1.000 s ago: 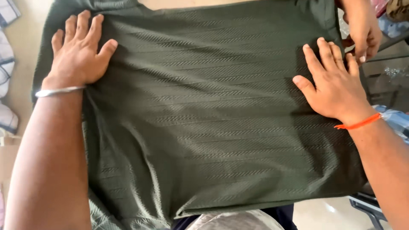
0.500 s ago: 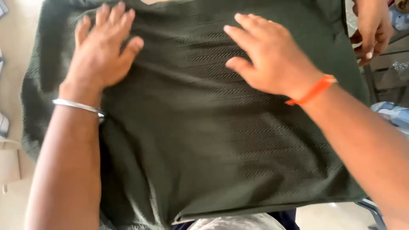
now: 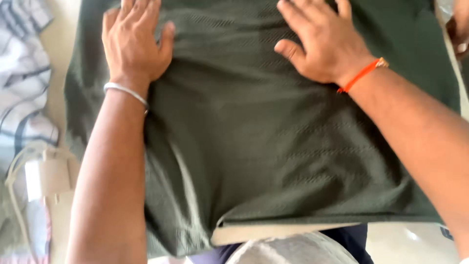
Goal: The person lays a green shirt flat on a table, smooths it with both hands, folds the sleeves and sides inward, then folds it lengthwise and presses the folds flat. After finishing the fold, the person unfolds the shirt again and spreads it back out on the table.
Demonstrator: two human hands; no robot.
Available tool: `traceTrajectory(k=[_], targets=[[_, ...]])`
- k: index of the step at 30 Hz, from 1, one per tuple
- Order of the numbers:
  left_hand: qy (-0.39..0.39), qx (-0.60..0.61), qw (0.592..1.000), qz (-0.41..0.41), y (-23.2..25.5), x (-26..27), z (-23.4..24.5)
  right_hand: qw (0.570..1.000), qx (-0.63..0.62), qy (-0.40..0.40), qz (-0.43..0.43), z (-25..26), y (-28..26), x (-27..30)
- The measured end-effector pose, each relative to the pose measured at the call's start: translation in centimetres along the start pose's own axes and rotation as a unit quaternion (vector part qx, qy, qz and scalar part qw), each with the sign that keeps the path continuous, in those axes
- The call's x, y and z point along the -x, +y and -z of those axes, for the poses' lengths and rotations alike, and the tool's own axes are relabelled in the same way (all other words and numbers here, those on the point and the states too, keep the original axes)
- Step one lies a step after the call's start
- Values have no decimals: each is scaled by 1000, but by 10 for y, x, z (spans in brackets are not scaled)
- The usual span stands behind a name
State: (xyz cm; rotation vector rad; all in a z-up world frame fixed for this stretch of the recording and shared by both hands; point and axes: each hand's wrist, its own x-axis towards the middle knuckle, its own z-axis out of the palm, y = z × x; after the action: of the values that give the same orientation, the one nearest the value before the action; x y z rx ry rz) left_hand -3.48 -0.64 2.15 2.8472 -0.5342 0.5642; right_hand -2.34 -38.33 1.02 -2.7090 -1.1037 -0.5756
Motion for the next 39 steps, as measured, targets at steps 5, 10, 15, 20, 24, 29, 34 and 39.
traceTrajectory(k=[5,10,15,20,24,29,34,39], targets=[[60,-54,996,-26,66,59,71,988,-51,88,114,57,-39,22],[110,131,967,190,136,200,164,986,-116,5,120,126,-96,94],[198,253,869,377,146,395,100,978,-184,-81,64,110,-76,224],[73,-28,846,527,197,348,94,981,-164,-59,-86,88,-76,272],[39,-39,871,487,194,341,105,986,-133,-18,-96,81,-75,287],[41,113,792,599,182,359,108,991,-84,-60,-79,81,-53,319],[206,399,708,544,168,379,104,989,-99,-60,-92,73,-34,354],[261,520,600,549,181,359,108,989,-116,-42,-82,76,-38,344]])
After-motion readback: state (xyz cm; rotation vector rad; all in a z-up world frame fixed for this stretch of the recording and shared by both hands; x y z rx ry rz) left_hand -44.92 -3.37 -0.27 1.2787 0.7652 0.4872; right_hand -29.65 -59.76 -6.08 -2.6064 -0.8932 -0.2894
